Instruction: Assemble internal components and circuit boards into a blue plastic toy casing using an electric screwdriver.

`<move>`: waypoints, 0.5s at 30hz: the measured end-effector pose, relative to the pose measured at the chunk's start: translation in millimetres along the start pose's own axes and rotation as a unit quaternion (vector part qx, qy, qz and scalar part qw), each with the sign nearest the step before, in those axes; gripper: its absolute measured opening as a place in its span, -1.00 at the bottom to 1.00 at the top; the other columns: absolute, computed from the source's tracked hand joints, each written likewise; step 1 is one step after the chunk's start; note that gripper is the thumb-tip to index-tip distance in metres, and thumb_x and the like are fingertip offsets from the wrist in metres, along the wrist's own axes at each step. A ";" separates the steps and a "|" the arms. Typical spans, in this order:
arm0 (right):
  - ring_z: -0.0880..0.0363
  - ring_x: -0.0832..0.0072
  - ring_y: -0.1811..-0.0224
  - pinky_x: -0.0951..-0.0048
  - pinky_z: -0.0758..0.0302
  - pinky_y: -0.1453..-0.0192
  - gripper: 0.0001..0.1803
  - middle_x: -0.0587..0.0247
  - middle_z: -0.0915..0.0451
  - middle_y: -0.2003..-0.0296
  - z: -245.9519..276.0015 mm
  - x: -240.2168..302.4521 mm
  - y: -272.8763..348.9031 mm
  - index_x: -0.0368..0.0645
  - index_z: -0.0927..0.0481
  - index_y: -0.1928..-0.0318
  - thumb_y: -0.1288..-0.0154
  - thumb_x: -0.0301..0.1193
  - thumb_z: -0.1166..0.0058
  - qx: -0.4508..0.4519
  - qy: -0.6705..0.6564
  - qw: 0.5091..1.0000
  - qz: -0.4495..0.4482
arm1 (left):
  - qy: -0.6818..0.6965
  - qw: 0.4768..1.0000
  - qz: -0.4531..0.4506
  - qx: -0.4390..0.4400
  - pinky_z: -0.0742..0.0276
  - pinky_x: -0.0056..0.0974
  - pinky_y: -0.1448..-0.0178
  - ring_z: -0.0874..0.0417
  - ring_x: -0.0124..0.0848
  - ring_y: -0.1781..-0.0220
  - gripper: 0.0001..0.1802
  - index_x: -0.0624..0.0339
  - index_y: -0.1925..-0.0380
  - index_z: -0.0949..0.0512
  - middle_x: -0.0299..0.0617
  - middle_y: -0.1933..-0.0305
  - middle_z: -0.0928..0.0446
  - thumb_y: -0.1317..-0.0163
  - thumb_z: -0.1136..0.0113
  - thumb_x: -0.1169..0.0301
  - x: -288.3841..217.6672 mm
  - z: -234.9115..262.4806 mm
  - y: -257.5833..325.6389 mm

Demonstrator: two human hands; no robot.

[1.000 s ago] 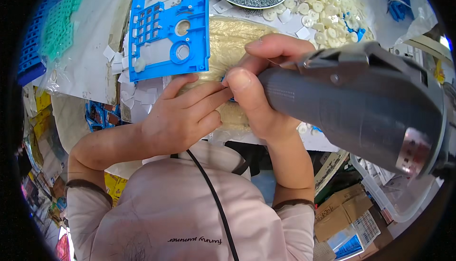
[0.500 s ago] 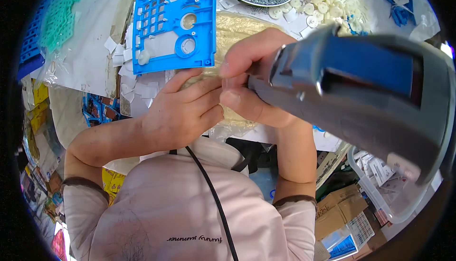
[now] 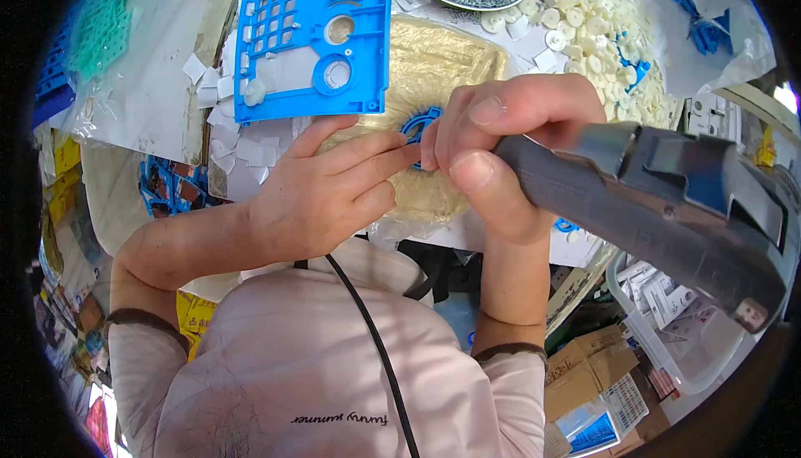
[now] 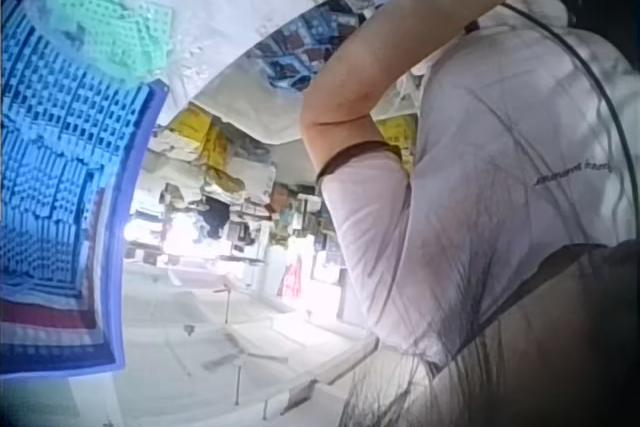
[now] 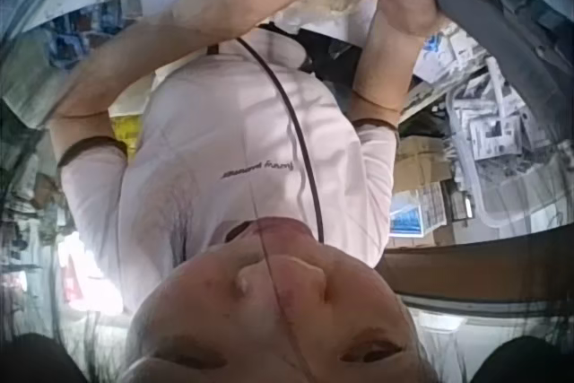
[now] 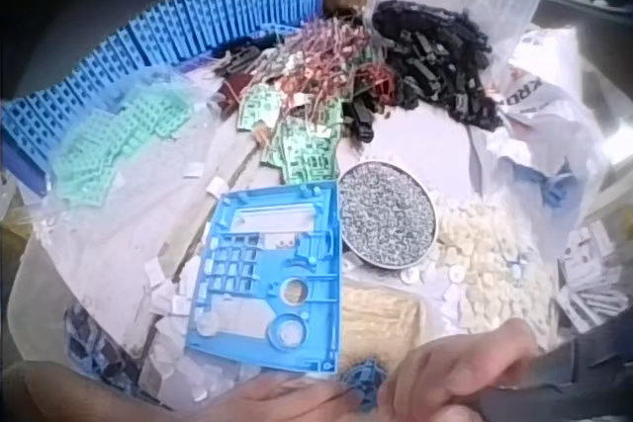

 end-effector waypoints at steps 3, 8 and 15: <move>-0.41 0.52 0.59 0.33 -0.53 0.44 -0.62 0.31 -0.44 0.58 4.5 -2.7 0.3 -0.20 -0.36 -0.08 -0.33 -0.56 -0.20 -0.021 -0.034 0.999 0.004 | 0.005 1.000 0.003 -0.003 -0.26 0.01 -0.41 -0.53 -0.36 -0.34 -0.91 0.03 0.37 -0.57 -0.23 -0.28 -0.58 -0.13 -0.16 0.33 0.6 -0.4 2.2; -0.37 0.55 0.61 0.36 -0.50 0.45 -0.65 0.37 -0.40 0.58 3.3 -3.7 -1.6 -0.14 -0.38 -0.09 -0.37 -0.49 -0.18 -0.032 -0.017 0.999 -0.017 | 0.004 1.000 -0.008 -0.004 -0.31 -0.06 -0.31 -0.52 -0.33 -0.34 -0.87 0.07 0.36 -0.57 -0.16 -0.28 -0.57 -0.12 -0.16 0.32 -1.3 -1.3 1.8; -0.33 0.56 0.62 0.38 -0.47 0.46 -0.66 0.38 -0.38 0.58 -0.2 -2.7 -1.1 -0.10 -0.40 -0.09 -0.37 -0.45 -0.18 -0.053 0.017 0.998 -0.024 | -0.011 1.000 -0.015 0.002 -0.35 -0.12 -0.28 -0.51 -0.30 -0.32 -0.81 0.14 0.32 -0.60 -0.13 -0.23 -0.57 -0.09 -0.15 0.32 -3.6 -0.2 -3.9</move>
Point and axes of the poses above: each hand's wrist, its own y-axis away from the middle knuckle, its own z-axis out of the back of the hand, x = y × z, the point moved 9 cm from there along -y, towards the middle knuckle
